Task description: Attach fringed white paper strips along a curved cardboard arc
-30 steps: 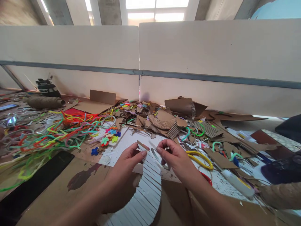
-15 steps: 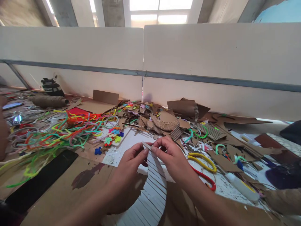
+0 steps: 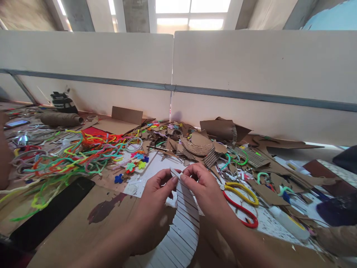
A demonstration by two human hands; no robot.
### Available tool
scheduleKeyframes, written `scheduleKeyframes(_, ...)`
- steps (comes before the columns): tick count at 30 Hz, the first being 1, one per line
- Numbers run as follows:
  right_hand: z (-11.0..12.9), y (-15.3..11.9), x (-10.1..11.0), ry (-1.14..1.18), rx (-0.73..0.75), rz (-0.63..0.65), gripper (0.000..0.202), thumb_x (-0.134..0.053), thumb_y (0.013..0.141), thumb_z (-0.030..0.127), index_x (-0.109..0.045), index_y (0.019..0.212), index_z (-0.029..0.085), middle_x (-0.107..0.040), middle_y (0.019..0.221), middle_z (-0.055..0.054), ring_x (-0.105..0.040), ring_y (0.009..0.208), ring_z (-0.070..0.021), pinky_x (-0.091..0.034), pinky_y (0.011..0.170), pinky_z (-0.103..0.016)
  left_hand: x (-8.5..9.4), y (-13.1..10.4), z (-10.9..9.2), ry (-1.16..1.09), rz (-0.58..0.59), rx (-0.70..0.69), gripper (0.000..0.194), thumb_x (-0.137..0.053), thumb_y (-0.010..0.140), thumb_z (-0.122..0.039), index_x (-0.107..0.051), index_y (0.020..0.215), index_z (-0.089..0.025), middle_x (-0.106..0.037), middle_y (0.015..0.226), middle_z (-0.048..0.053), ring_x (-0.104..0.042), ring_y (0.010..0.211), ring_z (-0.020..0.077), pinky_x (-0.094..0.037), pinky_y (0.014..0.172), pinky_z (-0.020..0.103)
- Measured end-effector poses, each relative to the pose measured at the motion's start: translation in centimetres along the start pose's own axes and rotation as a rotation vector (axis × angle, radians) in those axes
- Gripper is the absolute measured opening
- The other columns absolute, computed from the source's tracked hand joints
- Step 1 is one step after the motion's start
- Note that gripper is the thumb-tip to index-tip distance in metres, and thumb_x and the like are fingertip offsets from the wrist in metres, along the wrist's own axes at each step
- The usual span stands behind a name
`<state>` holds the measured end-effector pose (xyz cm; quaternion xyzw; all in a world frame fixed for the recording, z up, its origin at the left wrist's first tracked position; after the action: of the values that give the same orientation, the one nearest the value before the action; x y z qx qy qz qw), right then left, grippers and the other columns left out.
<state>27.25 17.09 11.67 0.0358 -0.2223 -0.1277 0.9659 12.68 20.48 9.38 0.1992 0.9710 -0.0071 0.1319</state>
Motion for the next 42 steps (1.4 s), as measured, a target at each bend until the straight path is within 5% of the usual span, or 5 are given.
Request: scheduleKeyframes(42, -0.19, -0.42, -0.35, -0.057, 0.003, -0.026, 0.018, -0.058, 0.081, 0.039, -0.056, 0.072, 0.024, -0.052, 0.079, 0.0, -0.05, 0.078, -0.0218, -0.037, 0.07, -0.035, 0.02, -0.07, -0.41, 0.06, -0.058, 0.02, 0.021, -0.062, 0.086, -0.036, -0.07, 0.075, -0.02, -0.061, 0.077, 0.003, -0.049, 0.071, 0.0175, -0.042, 0.067, 0.028)
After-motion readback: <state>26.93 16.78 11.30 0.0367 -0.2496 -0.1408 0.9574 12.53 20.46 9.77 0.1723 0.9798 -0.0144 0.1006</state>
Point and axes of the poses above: each hand's wrist, its own y-axis towards the middle knuckle, its own x-axis out of the back of the hand, z = x × y, the point moved 1 cm from there along y, towards the middle knuckle
